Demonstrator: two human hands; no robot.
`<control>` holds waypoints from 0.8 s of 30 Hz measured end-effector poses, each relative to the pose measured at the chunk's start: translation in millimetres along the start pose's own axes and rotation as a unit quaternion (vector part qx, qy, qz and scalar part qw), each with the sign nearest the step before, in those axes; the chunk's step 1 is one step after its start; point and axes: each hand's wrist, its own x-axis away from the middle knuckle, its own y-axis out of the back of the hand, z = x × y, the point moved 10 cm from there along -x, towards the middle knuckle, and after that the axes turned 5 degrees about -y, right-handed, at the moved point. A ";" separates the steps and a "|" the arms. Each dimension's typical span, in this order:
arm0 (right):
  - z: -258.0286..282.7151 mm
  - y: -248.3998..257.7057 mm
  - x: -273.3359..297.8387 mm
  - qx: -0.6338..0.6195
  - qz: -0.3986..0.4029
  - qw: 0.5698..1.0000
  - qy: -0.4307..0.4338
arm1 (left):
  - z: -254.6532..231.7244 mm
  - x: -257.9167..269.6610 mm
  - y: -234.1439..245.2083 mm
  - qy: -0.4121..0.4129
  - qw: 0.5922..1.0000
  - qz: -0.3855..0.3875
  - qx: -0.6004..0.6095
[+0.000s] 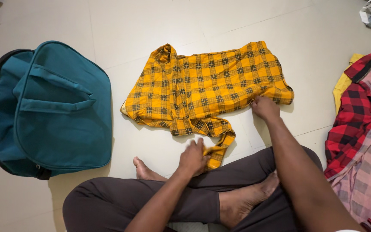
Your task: The person lays a yellow plaid shirt flat on the floor and folds the sides and sleeves inward to create a rectangular shape.
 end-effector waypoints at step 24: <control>256.6 13.7 352.9 -0.099 0.312 0.816 0.477 | 186.5 -28.2 -19.7 0.471 0.796 0.013 0.379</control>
